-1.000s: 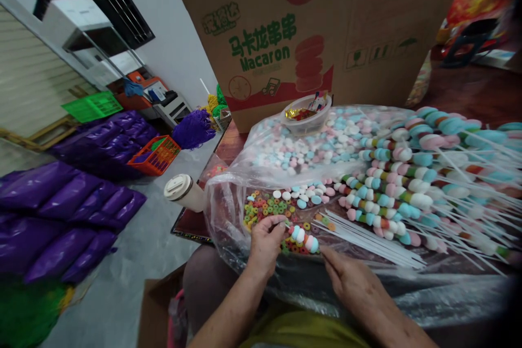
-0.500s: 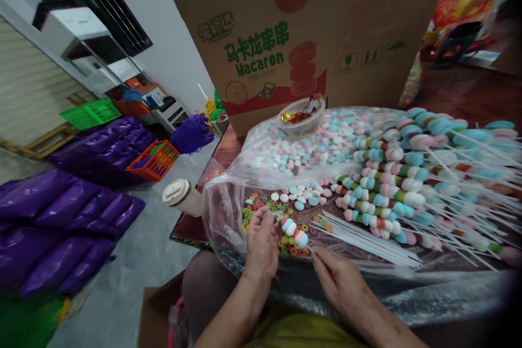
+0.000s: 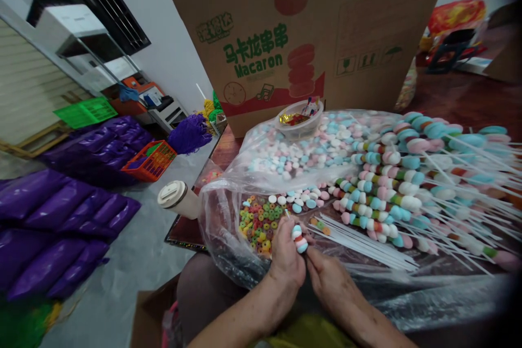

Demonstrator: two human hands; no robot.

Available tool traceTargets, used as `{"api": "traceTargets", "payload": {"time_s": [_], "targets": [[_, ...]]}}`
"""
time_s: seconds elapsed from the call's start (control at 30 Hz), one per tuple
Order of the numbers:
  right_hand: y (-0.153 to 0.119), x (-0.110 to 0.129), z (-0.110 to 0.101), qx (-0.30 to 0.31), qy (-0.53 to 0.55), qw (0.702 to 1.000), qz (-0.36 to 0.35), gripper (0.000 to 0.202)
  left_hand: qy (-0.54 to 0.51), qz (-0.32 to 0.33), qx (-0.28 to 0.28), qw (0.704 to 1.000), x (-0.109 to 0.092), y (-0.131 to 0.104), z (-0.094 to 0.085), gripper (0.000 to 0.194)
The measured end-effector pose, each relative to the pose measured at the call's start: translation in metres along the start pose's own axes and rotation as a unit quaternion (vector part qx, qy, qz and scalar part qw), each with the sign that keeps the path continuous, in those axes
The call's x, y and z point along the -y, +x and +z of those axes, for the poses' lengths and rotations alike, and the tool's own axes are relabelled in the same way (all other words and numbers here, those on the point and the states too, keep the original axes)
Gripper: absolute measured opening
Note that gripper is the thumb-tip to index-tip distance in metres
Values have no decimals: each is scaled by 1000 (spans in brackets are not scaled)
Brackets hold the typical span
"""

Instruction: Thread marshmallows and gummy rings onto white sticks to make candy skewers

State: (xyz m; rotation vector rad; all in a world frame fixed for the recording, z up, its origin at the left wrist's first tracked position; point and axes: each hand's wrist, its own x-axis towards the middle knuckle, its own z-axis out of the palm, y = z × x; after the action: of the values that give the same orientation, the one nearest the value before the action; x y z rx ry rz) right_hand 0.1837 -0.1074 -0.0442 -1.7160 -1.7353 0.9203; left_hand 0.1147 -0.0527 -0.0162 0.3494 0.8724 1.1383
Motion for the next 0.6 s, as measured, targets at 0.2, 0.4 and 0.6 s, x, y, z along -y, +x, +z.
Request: {"api": "traceTargets", "payload": {"time_s": [0.2,0.4,0.6], "targets": [[25,-11,-37,-88,-111,990,-5,28,318,145,49,936,-15,31,-10,25],[82,-11,-58,-120,-152,980,35,26,701,306,153,626,-29,67,-14,19],[64,-10,-54,-91,-81,992,-8,26,482,171,69,857,-45,51,-29,15]]}}
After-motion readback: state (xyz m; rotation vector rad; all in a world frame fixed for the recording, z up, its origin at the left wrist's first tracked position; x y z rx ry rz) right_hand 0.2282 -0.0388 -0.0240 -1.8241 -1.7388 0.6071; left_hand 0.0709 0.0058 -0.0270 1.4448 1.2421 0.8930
